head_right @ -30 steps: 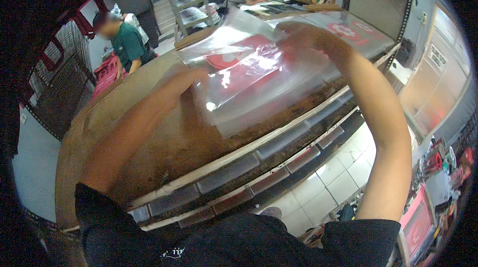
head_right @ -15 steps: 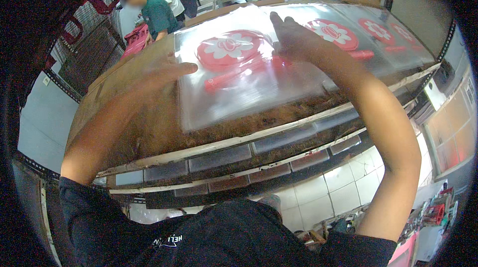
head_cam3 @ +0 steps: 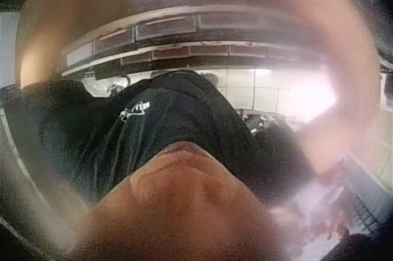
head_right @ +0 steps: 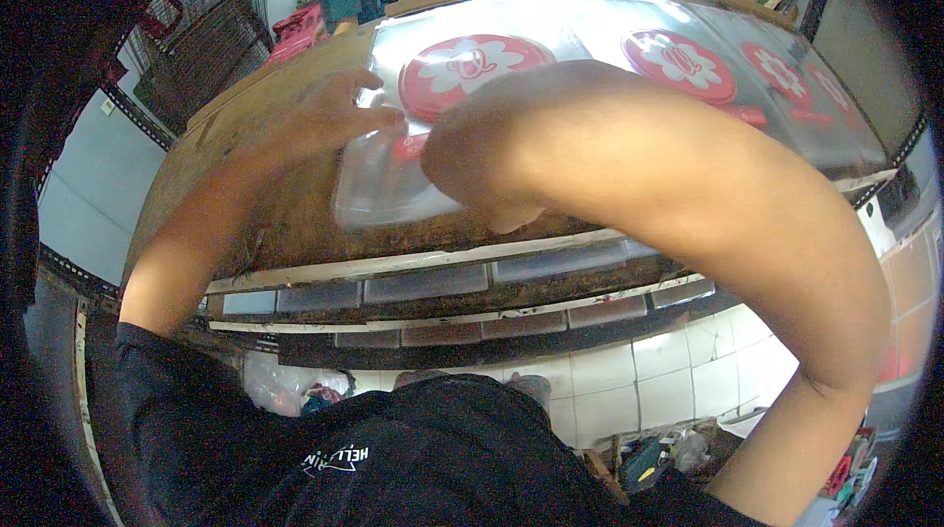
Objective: The person sits on the floor and repeatedly places pink plastic containers into clear zip-top bags, seals them, and stacks them on a nearby wooden shelf. The person handles the containers and bags by hand, arranging them in neat rows.
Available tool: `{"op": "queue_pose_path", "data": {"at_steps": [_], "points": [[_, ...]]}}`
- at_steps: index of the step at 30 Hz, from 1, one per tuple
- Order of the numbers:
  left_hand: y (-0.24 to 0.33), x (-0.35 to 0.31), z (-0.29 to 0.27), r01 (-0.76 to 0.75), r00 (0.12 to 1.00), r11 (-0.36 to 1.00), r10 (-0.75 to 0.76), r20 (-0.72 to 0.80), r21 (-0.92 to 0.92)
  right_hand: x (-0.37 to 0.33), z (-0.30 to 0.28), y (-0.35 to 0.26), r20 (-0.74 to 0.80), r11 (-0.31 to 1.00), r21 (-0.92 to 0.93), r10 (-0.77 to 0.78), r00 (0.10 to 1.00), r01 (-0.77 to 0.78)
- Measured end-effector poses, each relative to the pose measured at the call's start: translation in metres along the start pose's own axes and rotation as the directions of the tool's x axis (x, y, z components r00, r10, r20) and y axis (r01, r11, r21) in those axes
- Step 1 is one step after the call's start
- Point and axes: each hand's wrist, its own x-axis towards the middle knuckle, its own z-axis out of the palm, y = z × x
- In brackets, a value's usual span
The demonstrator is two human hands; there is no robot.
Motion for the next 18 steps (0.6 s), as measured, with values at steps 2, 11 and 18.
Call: {"op": "queue_pose_path", "data": {"at_steps": [2, 11, 18], "points": [[0.003, -0.003, -0.002, -0.02, 1.0, 1.0, 0.02, 0.016, 0.007, 0.009, 0.005, 0.005, 0.044, 0.999, -0.034, 0.005, 0.999, -0.003], [-0.004, -0.024, 0.0, -0.129, 0.971, 0.988, 0.143, -0.191, 0.08, 0.029, 0.059, 0.024, -0.411, 0.995, -0.051, -0.103, 0.906, 0.09], [0.051, -0.077, -0.024, -0.45, 0.893, 0.879, 0.436, 0.115, 0.159, 0.025, 0.057, 0.057, -0.405, 0.983, 0.149, -0.039, 0.913, 0.108]]}}
